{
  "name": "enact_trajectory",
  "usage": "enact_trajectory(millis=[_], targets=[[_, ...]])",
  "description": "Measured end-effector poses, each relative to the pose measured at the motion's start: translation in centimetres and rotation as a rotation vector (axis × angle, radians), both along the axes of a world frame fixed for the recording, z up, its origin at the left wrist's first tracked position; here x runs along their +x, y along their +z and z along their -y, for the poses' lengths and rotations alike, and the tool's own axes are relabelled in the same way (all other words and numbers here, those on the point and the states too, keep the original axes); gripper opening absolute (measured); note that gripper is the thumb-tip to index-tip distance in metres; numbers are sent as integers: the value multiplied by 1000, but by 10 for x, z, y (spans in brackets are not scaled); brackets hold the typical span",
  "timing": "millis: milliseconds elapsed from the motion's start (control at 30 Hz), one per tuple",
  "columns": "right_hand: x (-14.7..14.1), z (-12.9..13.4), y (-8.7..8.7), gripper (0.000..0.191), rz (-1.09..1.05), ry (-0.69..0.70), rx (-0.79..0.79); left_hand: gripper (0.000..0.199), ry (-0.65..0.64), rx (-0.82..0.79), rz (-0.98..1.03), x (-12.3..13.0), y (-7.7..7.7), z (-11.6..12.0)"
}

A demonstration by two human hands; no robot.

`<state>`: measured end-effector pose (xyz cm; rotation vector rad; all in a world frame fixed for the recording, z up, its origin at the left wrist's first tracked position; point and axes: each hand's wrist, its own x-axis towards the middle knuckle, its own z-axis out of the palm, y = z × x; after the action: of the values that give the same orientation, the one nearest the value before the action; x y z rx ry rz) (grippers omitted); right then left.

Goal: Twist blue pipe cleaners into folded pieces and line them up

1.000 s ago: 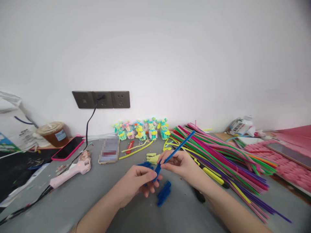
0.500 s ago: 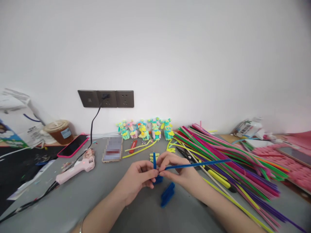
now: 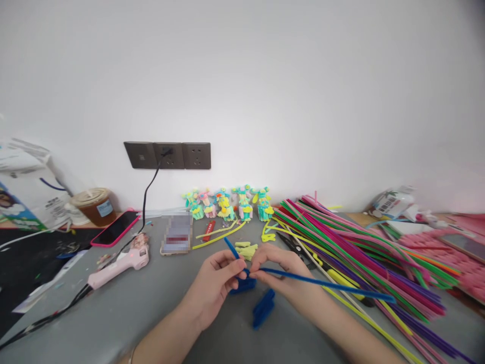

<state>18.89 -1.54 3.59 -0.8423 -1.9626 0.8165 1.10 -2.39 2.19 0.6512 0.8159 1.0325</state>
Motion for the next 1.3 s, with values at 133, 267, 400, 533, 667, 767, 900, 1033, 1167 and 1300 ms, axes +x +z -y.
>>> enact_trajectory(millis=[133, 267, 400, 533, 667, 767, 900, 1033, 1167, 1300], targets=[[0, -1, 1, 27, -18, 19, -5, 32, -18, -14, 11, 0, 1, 1], [0, 1, 7, 24, -51, -12, -142, 32, -83, 11, -41, -2, 4, 1], [1, 2, 13, 23, -163, -27, -307, 35, -152, 49, -78, -3, 9, 2], [4, 0, 10, 24, -254, 16, -423, 48, -198, 56, -103, -1, 12, 4], [5, -2, 7, 25, -291, 41, -495, 57, -264, 76, -92, 0, 11, 6], [4, -3, 8, 20, -298, 92, -414, 57, -339, 99, -94, -1, 9, 8], [2, -2, 9, 17, -322, 144, -377, 55, -420, 128, -99, -2, 7, 9], [-1, 0, 6, 20, -313, 176, -457, 49, -471, 134, -128, -3, 8, 7], [-2, 0, -1, 23, -330, 151, -574, 49, -475, 121, -158, -4, 8, 6], [-2, -2, -3, 23, -328, 39, -570, 40, -388, 160, -230, -4, 4, 4]])
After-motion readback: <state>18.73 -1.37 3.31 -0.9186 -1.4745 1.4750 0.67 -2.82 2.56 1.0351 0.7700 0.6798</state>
